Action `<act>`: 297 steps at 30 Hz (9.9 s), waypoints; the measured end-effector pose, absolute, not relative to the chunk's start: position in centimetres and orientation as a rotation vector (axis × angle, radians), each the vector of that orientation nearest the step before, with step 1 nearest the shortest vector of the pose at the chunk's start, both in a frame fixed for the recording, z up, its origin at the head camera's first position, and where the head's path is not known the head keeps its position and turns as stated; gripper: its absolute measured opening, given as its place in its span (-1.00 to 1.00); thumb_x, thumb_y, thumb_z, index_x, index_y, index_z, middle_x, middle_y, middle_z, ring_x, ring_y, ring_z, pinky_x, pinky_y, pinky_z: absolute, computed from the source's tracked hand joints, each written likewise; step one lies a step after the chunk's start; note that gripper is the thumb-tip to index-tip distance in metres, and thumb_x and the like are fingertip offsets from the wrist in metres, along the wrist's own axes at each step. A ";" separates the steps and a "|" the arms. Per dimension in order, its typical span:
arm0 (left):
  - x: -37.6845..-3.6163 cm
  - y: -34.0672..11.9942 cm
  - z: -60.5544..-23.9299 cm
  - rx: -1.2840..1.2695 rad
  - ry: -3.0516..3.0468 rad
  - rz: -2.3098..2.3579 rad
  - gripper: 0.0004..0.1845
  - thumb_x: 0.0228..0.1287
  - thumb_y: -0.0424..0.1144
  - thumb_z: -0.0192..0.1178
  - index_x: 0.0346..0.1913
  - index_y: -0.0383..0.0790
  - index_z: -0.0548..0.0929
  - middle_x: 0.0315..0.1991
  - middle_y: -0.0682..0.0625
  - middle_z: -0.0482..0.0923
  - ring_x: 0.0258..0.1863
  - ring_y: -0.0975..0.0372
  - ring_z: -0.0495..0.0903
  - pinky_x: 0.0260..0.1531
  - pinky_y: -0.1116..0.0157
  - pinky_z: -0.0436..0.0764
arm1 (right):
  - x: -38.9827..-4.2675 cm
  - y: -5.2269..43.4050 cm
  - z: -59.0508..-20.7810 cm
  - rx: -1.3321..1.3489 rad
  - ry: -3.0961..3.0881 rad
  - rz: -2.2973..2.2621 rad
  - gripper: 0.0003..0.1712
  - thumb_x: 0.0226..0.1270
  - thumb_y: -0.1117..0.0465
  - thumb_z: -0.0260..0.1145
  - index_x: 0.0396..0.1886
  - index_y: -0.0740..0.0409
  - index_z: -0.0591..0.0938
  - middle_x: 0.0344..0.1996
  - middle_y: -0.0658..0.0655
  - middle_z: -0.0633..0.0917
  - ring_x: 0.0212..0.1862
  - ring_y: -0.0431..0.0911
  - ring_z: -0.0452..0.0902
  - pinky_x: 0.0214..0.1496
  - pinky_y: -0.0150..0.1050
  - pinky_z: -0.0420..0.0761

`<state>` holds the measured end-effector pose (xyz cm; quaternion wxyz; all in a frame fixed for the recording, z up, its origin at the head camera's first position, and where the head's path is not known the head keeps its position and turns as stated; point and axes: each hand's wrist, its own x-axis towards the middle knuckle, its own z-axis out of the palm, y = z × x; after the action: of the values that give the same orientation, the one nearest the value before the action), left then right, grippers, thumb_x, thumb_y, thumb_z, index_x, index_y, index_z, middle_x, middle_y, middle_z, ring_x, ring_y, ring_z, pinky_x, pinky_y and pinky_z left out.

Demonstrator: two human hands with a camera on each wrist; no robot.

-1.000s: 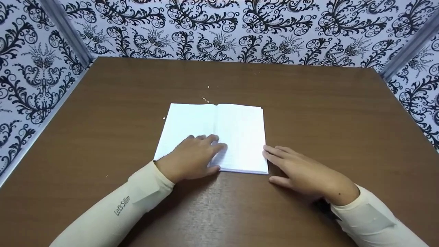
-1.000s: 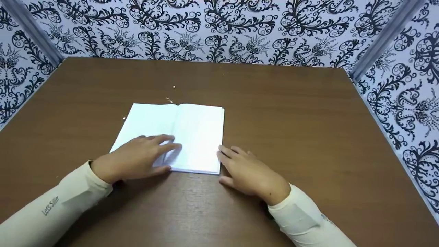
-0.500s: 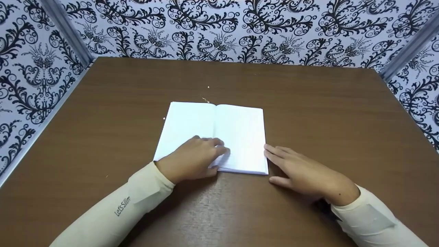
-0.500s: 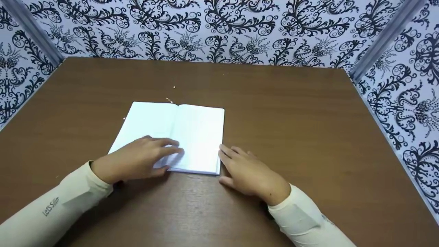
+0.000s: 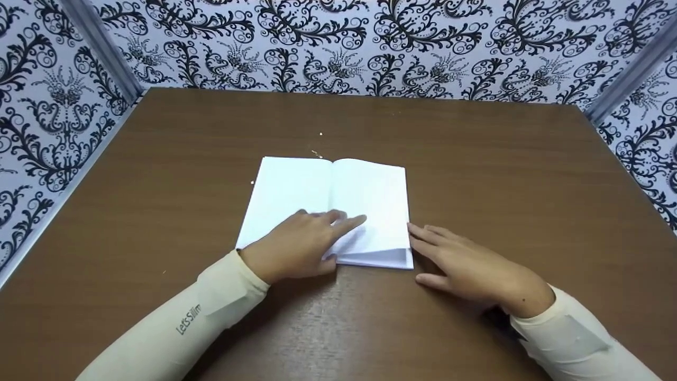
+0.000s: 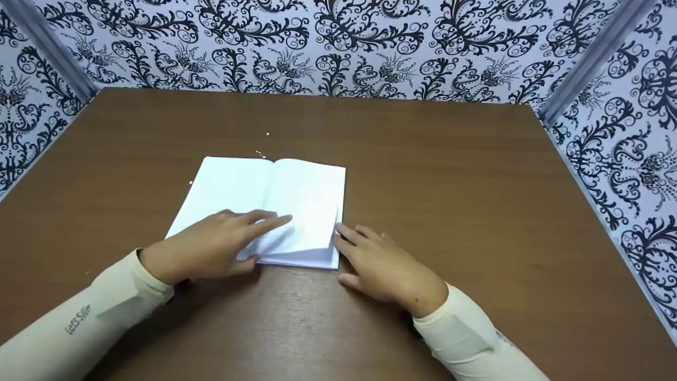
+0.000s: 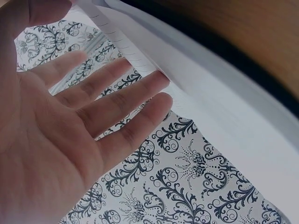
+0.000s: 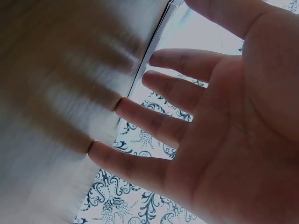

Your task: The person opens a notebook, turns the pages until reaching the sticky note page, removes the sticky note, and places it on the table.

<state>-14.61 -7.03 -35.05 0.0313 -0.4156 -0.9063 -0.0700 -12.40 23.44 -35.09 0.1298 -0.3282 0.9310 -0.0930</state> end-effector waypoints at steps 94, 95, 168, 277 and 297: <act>-14.8 -5.8 -34.7 -0.996 -2.628 -0.411 -0.97 0.20 -0.26 0.35 -0.31 -0.10 0.71 -0.45 0.08 0.71 -0.56 0.26 0.63 -0.58 0.23 0.56 | -12.2 23.5 -35.1 -0.981 2.717 -0.292 -0.29 0.43 -0.03 0.27 0.51 -0.01 0.34 0.52 0.20 0.29 0.47 0.37 0.20 0.36 0.36 0.27; -14.8 -5.8 -34.6 -0.978 -2.636 -0.431 -0.97 0.20 -0.26 0.35 -0.32 -0.10 0.71 -0.46 0.09 0.71 -0.56 0.26 0.63 -0.57 0.23 0.56 | -12.2 23.5 -35.1 -0.984 2.717 -0.292 -0.29 0.43 -0.02 0.27 0.51 -0.01 0.34 0.52 0.20 0.29 0.47 0.37 0.20 0.36 0.36 0.28; -13.1 -16.2 -33.3 -0.375 -2.746 -0.308 -0.62 0.15 -0.32 0.14 -0.77 -0.09 0.30 -0.74 0.10 0.17 -0.69 0.25 0.09 -0.75 0.30 0.05 | -12.5 23.4 -34.9 -1.002 2.697 -0.303 -0.31 0.44 0.04 0.27 0.51 0.04 0.34 0.52 0.23 0.27 0.48 0.30 0.20 0.37 0.25 0.34; -14.1 -3.8 -33.7 -0.968 -2.928 0.136 -0.21 0.01 0.32 0.41 0.23 -0.08 0.58 0.09 -0.14 0.61 0.09 -0.14 0.63 -0.09 -0.09 0.66 | -12.5 23.5 -35.1 -1.011 2.713 -0.278 -0.28 0.42 0.02 0.29 0.51 0.04 0.33 0.52 0.21 0.29 0.46 0.30 0.23 0.36 0.25 0.36; -14.3 -4.4 -34.6 -0.942 -3.001 0.006 -0.26 0.09 0.25 0.40 0.25 -0.09 0.55 0.11 -0.14 0.57 -0.09 -0.09 0.67 -0.22 -0.05 0.66 | -12.5 23.4 -35.0 -0.989 2.720 -0.281 -0.28 0.42 0.02 0.30 0.51 0.04 0.34 0.52 0.21 0.29 0.46 0.30 0.23 0.36 0.27 0.35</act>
<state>-14.34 -4.43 -34.64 -0.0019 -0.2996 -0.9541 0.0019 -12.47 23.42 -34.99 0.1163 -0.3379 0.9290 -0.0961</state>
